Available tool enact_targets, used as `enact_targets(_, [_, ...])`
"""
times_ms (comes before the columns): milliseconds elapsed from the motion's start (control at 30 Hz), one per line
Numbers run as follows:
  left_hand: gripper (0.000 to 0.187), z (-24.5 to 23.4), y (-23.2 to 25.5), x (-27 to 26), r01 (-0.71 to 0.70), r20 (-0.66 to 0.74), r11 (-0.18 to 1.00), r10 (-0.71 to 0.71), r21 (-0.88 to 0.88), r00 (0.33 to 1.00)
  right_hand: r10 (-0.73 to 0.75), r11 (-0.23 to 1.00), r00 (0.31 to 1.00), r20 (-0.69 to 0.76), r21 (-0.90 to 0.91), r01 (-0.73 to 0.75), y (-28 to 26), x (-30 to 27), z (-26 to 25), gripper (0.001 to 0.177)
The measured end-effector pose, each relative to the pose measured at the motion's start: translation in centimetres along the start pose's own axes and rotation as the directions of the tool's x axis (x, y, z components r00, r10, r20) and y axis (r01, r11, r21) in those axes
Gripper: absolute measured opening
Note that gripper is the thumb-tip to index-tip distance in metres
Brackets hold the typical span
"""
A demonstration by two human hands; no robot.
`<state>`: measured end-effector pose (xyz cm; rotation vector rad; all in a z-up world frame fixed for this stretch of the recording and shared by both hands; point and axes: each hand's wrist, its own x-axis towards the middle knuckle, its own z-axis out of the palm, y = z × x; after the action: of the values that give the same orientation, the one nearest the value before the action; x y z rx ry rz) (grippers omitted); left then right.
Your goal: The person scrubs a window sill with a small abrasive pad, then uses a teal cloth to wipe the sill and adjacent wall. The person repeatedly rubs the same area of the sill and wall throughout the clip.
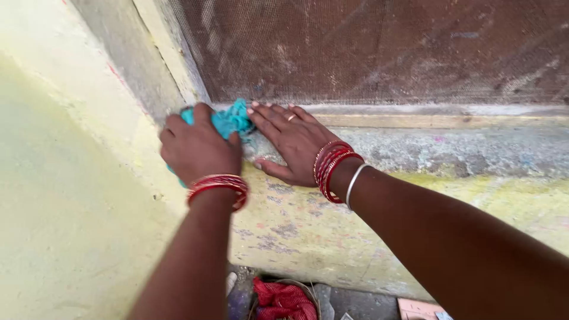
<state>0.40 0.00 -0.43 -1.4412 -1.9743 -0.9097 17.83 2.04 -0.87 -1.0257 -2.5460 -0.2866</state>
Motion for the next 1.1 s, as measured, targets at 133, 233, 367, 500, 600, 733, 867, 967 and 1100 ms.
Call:
enact_targets(133, [0.049, -2.5, 1.9, 0.2, 0.079, 0.219, 0.989, -0.05, -0.127, 0.974, -0.012, 1.0, 1.0, -0.003, -0.02, 0.012, 0.0, -0.2, 0.3, 0.087])
enact_targets(233, [0.05, -2.3, 1.5, 0.3, 0.022, 0.325, 0.986, 0.034, -0.168, 0.945, -0.001, 0.998, 1.0, -0.02, -0.056, 0.0, 0.0, 0.1, 0.4, 0.09])
enact_targets(367, [0.057, -0.4, 1.3, -0.1, 0.067, -0.02, 0.997, -0.067, 0.038, 0.998, 0.016, 0.999, 0.999, 0.035, -0.05, -0.014, -0.1, 0.2, 0.3, 0.087])
enact_targets(500, [0.044, -2.9, 3.2, -0.2, 0.166, 0.176, 0.975, -0.139, -0.148, 0.974, -0.002, 0.998, 1.0, 0.015, -0.057, 0.003, -0.1, 0.1, 0.2, 0.091])
enact_targets(600, [0.035, -3.3, 3.0, -0.4, 0.058, 0.304, 0.945, 0.045, -0.32, 0.952, 0.021, 0.999, 1.0, -0.019, -0.033, -0.021, 0.1, 0.1, 0.1, 0.101])
enact_targets(733, [0.044, -1.3, 1.0, -0.5, -0.079, 0.209, 0.948, 0.148, -0.307, 0.967, 0.054, 0.996, 0.996, 0.074, -0.069, -0.049, -0.2, 0.2, -0.3, 0.093])
enact_targets(867, [0.043, -1.5, 3.1, -1.5, 0.137, 0.002, 0.965, -0.14, -0.222, 0.99, 0.031, 1.0, 0.999, 0.023, -0.007, -0.031, 0.0, 0.2, 0.0, 0.095])
enact_targets(967, [0.039, -1.7, 3.4, -1.7, 0.116, 0.167, 0.935, -0.062, -0.336, 0.984, 0.073, 0.997, 0.997, -0.004, 0.037, -0.072, -0.1, -0.2, -0.7, 0.1])
enact_targets(1100, [0.036, -1.6, 0.5, -0.3, -0.019, 0.263, 0.871, 0.17, -0.491, 0.95, 0.046, 0.999, 0.999, -0.01, 0.02, -0.046, -0.1, 0.0, -0.4, 0.094])
